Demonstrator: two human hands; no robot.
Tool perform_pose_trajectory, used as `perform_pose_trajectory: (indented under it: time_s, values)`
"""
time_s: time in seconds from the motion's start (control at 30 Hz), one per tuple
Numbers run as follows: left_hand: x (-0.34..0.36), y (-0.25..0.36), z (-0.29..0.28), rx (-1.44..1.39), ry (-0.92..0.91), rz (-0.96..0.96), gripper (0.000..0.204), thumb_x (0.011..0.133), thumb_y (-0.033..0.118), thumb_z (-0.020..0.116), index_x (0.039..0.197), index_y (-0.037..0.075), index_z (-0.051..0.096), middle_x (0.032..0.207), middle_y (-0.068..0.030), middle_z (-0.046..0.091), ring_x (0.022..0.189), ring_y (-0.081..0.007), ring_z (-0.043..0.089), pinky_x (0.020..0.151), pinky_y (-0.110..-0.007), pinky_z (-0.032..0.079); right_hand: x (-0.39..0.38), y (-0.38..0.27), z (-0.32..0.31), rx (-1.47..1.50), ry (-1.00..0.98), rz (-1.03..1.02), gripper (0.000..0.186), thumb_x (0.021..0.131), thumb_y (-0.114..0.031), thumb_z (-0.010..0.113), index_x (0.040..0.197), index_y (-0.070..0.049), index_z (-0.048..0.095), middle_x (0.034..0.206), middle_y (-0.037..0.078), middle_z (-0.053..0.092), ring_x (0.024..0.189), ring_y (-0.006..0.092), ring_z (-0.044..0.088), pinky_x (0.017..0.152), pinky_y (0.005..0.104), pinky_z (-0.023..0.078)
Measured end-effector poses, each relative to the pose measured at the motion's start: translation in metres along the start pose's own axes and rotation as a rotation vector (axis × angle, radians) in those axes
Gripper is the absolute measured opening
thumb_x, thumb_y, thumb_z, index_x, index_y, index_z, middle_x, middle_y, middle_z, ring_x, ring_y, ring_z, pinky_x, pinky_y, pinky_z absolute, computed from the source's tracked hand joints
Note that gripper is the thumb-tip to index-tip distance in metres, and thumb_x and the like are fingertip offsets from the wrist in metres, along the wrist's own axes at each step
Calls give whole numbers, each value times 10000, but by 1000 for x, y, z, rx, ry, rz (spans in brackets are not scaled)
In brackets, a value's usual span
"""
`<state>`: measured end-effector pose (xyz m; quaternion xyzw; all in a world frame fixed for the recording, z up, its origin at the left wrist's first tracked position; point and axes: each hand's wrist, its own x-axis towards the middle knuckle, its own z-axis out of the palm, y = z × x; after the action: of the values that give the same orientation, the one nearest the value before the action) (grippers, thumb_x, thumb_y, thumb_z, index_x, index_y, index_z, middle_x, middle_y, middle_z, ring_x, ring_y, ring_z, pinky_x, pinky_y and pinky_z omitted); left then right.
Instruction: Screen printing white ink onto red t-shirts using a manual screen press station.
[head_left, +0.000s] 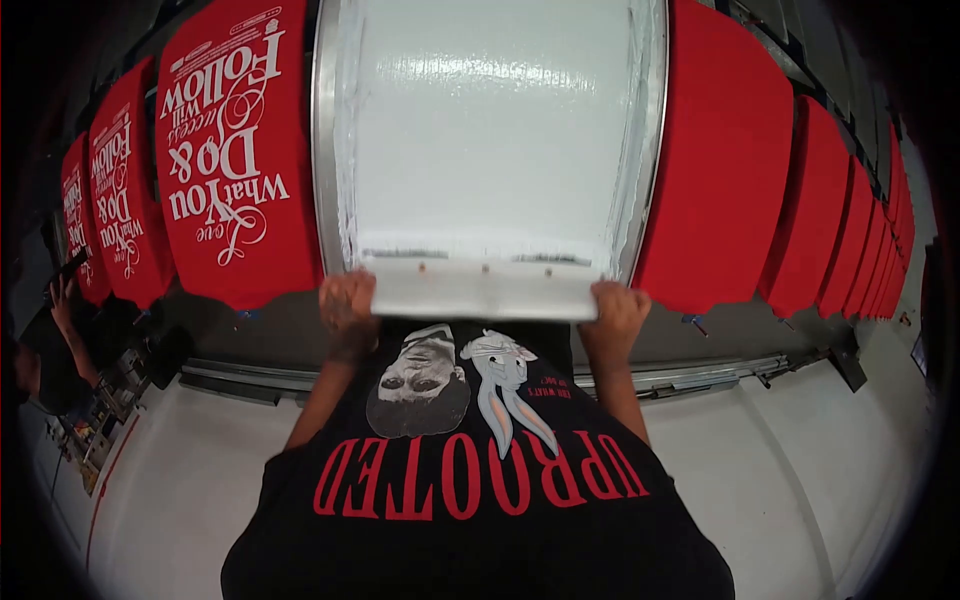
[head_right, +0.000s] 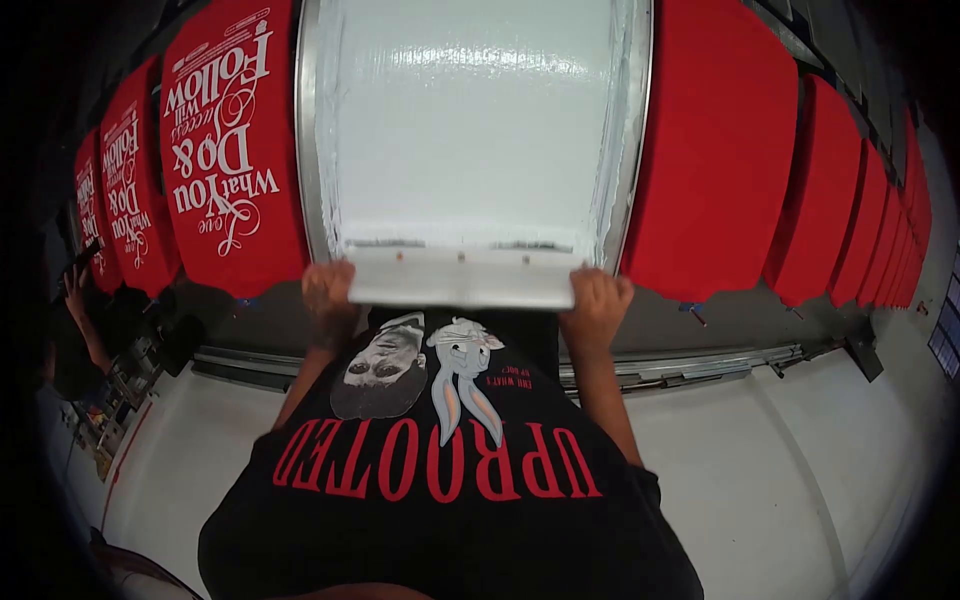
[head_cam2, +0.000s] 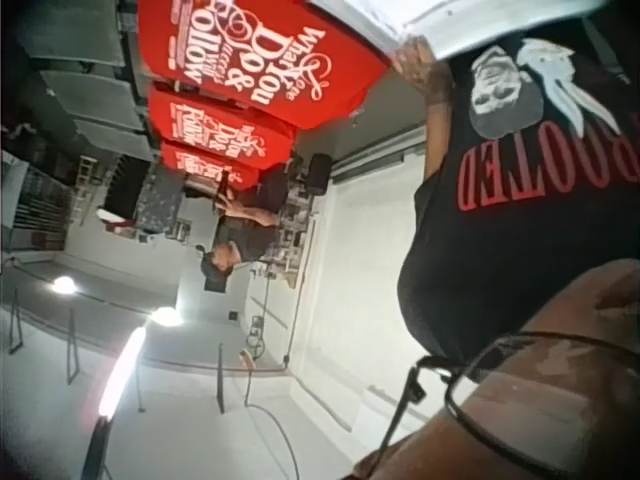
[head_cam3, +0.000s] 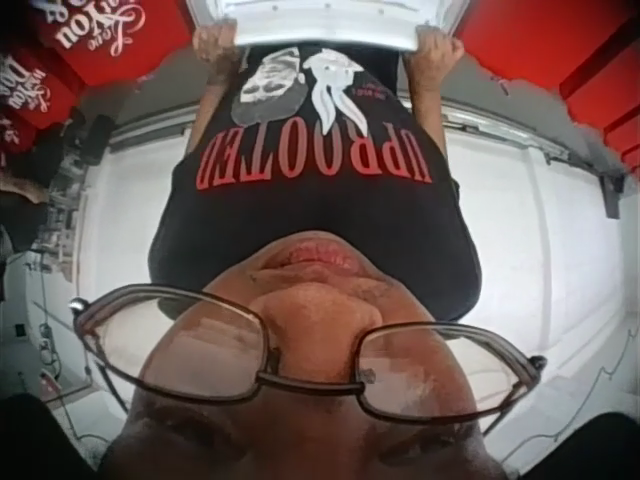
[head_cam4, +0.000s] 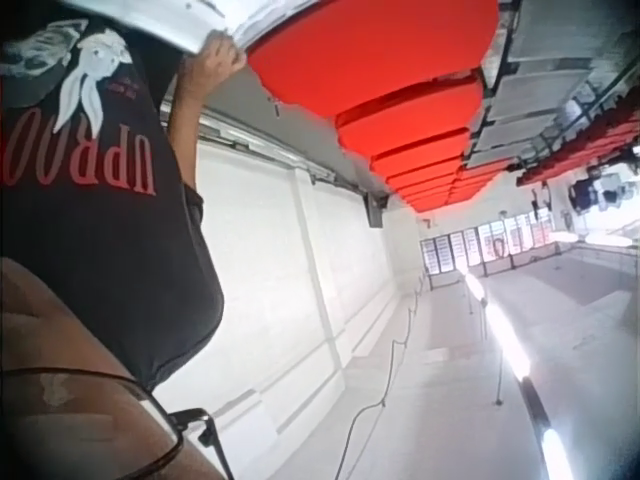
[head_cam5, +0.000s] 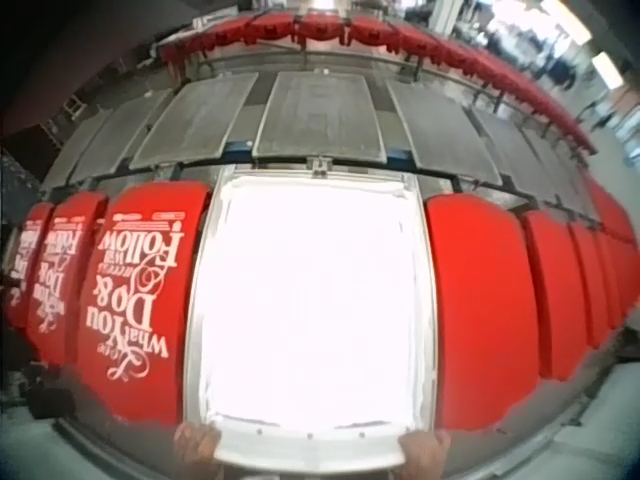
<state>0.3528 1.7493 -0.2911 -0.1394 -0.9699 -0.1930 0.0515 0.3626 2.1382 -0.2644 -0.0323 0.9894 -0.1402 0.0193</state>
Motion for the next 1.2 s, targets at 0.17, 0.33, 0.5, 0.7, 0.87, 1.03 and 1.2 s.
perform_pose_trajectory:
  time_s: [0.17, 0.33, 0.5, 0.7, 0.87, 1.03, 1.2]
  values:
    - [165, -61, 38, 201, 85, 74, 168, 757, 140, 727, 893, 59, 671, 895, -91, 658, 829, -272, 597, 829, -421, 474, 175, 34, 12, -141, 138, -129, 280, 580, -91, 747, 848, -106, 671, 840, 63, 676, 792, 238, 631, 827, 387, 406]
    - [373, -107, 58, 139, -38, -67, 314, 668, 307, 824, 886, 110, 711, 823, -154, 692, 788, -319, 680, 700, -421, 536, 363, 61, 2, -339, 47, -70, 441, 678, -400, 792, 993, -102, 714, 860, 118, 717, 772, 293, 688, 746, 410, 490]
    - [464, -114, 37, 155, -178, 24, 328, 634, 320, 816, 857, 92, 738, 839, -182, 696, 814, -340, 686, 719, -443, 536, 447, 68, -11, -271, 125, -112, 411, 602, -295, 788, 904, -23, 733, 963, 209, 697, 953, 351, 665, 835, 434, 533]
    - [325, -141, 26, 257, -230, -118, 465, 701, 402, 831, 1031, 109, 681, 846, -122, 706, 731, -301, 680, 669, -440, 551, 317, 21, -45, -378, -40, -138, 413, 722, -421, 769, 933, -75, 687, 787, 133, 696, 735, 315, 674, 716, 439, 499]
    - [69, -41, -24, 67, -243, 61, 205, 745, 152, 737, 929, 88, 675, 882, -90, 664, 839, -272, 637, 822, -429, 486, 89, 4, -50, -142, -133, -105, 366, 562, -50, 755, 918, -97, 689, 878, 51, 687, 864, 236, 631, 903, 435, 397]
    - [-9, -8, -31, -51, -273, -33, 171, 808, 154, 642, 941, 48, 657, 900, -107, 621, 877, -295, 609, 880, -458, 478, 0, -13, -21, 12, -158, 26, 281, 605, -40, 699, 877, -83, 643, 872, 61, 672, 864, 237, 631, 847, 424, 389]
    - [-22, -1, -24, 31, -236, -91, 167, 809, 144, 641, 944, 49, 667, 908, -118, 617, 905, -312, 606, 902, -483, 476, -12, -10, -21, -8, -131, -49, 272, 646, -97, 699, 898, -94, 595, 853, 56, 652, 857, 249, 622, 846, 404, 369]
